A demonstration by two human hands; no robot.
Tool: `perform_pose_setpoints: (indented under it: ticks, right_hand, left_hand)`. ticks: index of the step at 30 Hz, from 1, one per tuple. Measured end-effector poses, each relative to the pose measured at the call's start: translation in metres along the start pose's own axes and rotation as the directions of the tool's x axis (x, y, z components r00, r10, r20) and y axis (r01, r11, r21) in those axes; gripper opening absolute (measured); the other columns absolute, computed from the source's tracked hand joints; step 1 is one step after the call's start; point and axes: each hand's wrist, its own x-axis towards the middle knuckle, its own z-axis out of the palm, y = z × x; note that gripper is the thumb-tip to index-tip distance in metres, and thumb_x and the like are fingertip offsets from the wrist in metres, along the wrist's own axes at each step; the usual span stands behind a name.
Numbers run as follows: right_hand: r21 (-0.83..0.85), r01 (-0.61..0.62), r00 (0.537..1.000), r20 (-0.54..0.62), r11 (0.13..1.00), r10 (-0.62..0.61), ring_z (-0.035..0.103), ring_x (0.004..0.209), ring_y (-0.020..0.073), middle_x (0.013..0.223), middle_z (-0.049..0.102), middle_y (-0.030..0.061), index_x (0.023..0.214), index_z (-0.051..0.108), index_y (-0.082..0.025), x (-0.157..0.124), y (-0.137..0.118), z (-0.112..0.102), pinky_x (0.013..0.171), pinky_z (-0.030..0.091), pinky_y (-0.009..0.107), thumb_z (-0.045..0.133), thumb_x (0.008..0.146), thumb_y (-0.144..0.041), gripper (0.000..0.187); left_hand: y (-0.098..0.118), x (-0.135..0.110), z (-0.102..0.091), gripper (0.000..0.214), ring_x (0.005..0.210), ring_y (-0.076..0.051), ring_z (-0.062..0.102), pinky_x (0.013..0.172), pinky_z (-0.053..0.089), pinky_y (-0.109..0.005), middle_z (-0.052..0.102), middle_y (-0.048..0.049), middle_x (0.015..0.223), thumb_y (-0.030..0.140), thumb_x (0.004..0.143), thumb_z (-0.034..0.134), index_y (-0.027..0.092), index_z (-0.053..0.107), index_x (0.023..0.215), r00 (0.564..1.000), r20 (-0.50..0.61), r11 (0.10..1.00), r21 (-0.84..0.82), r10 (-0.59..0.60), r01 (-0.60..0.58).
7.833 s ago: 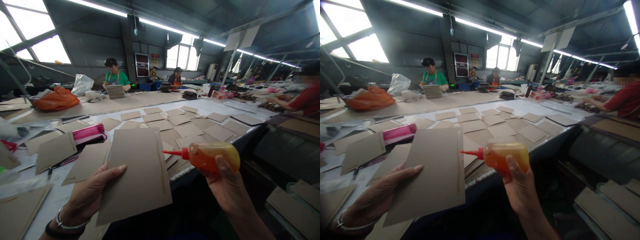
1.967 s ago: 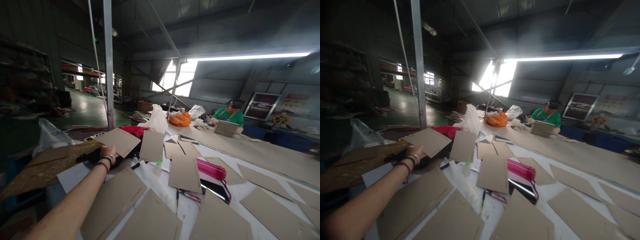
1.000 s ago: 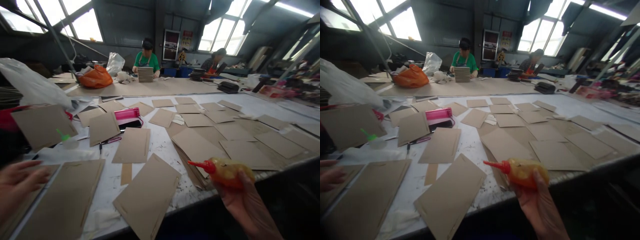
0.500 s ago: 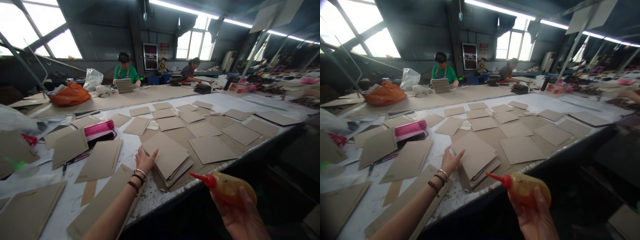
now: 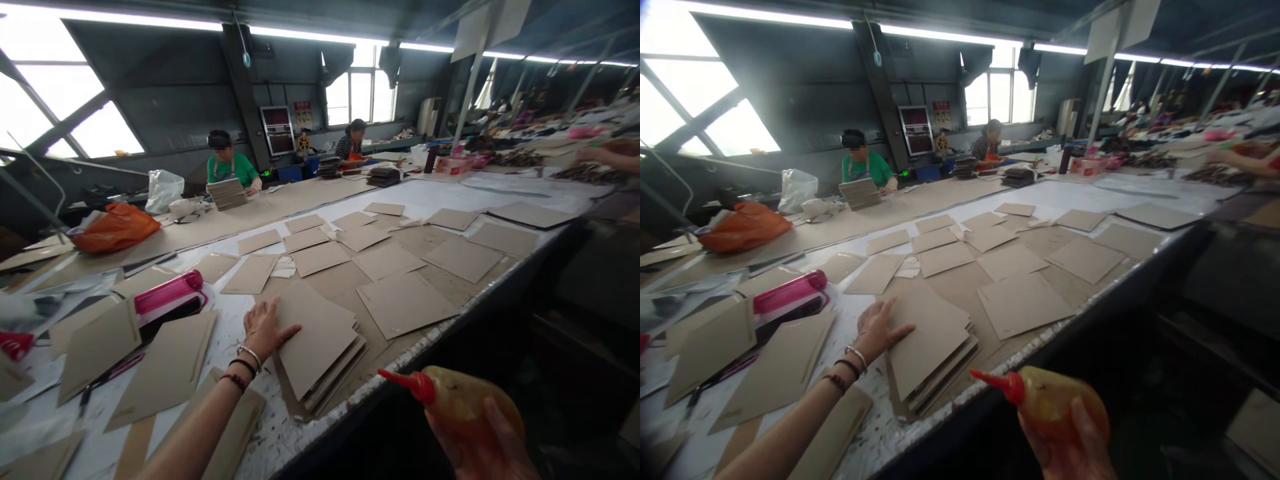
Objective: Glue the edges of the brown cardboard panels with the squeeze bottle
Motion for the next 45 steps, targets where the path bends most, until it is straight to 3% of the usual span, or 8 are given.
perform_pose_setpoints:
  ticks: [7,15,25,29,32,35,40,45]
  right_hand:
    - [0.018,0.040,0.999,0.012,0.999,-0.040,0.064,0.089,0.0249,0.101,0.068,0.0070,0.098,0.062,-0.020,-0.002,0.002,0.007,0.070,0.058,0.033,0.083,0.059,-0.025,0.044]
    - [0.028,0.086,0.994,0.068,0.996,-0.088,0.062,0.096,0.0246,0.110,0.064,0.0107,0.109,0.057,-0.016,0.000,0.005,0.014,0.074,0.057,0.034,0.074,0.072,-0.023,0.041]
    - [0.011,0.123,0.988,0.090,0.992,-0.124,0.064,0.091,0.0248,0.104,0.066,0.0097,0.103,0.061,-0.015,-0.016,0.010,0.018,0.069,0.058,0.032,0.077,0.067,-0.025,0.041]
    - [-0.010,0.121,0.990,0.077,0.993,-0.120,0.064,0.091,0.0249,0.106,0.066,0.0095,0.104,0.061,-0.016,-0.019,0.012,0.017,0.069,0.058,0.032,0.079,0.065,-0.028,0.044]
    - [-0.033,0.127,0.991,0.052,0.991,-0.125,0.064,0.091,0.0244,0.106,0.066,0.0084,0.103,0.062,-0.017,-0.019,0.012,0.018,0.069,0.058,0.032,0.078,0.066,-0.028,0.042]
    - [-0.050,0.136,0.991,0.027,0.989,-0.134,0.064,0.088,0.0242,0.104,0.066,0.0081,0.101,0.062,-0.017,-0.019,0.011,0.021,0.067,0.059,0.032,0.079,0.065,-0.029,0.042]
    - [-0.023,0.094,0.996,0.003,0.995,-0.094,0.065,0.087,0.0252,0.103,0.067,0.0089,0.102,0.062,-0.017,-0.017,0.007,0.022,0.066,0.059,0.034,0.083,0.057,-0.026,0.050]
    - [0.002,0.115,0.992,0.053,0.993,-0.115,0.065,0.086,0.0243,0.099,0.068,0.0074,0.099,0.062,-0.018,-0.021,0.006,0.023,0.067,0.059,0.033,0.083,0.058,-0.023,0.046]
  left_hand:
    - [0.019,-0.025,-0.013,0.091,0.129,-0.037,0.026,0.104,0.019,-0.053,0.035,-0.0237,0.138,0.061,0.067,0.059,0.009,0.031,0.136,0.998,-0.059,0.999,0.035,-0.012,0.014]
    - [0.052,-0.093,-0.031,0.074,0.131,-0.038,0.025,0.106,0.022,-0.055,0.033,-0.0219,0.141,0.041,0.067,0.069,0.013,0.042,0.131,0.884,0.306,0.935,-0.096,0.353,-0.340]
    - [0.001,-0.128,-0.036,0.040,0.120,-0.020,0.046,0.102,0.037,-0.037,0.057,-0.0116,0.124,0.009,0.086,0.038,0.021,0.052,0.121,0.623,-0.069,0.585,-0.273,0.780,-0.763]
    - [-0.008,-0.169,-0.034,0.045,0.126,-0.027,0.039,0.102,0.035,-0.045,0.048,-0.0131,0.133,0.015,0.082,0.050,0.026,0.047,0.126,0.629,-0.069,0.600,-0.239,0.774,-0.764]
    - [-0.006,-0.187,-0.029,0.064,0.127,-0.032,0.035,0.102,0.035,-0.047,0.037,-0.0152,0.140,0.031,0.078,0.061,0.025,0.034,0.136,0.809,-0.160,0.745,-0.321,0.566,-0.585]
    - [0.007,-0.179,-0.025,0.066,0.120,-0.031,0.045,0.098,0.040,-0.045,0.044,-0.0187,0.133,0.036,0.077,0.060,0.018,0.033,0.134,0.981,-0.184,0.838,-0.525,0.059,-0.148]
    - [0.025,-0.129,-0.027,0.063,0.071,-0.026,0.061,0.066,0.049,-0.037,0.061,-0.0052,0.073,0.039,0.056,0.073,0.010,0.051,0.107,0.905,0.234,0.592,-0.693,-0.355,0.411]
    - [0.031,-0.108,-0.048,0.041,0.067,-0.023,0.062,0.061,0.049,-0.032,0.064,-0.0064,0.069,0.033,0.056,0.074,0.012,0.055,0.086,0.794,0.606,0.096,-0.788,-0.055,0.608]
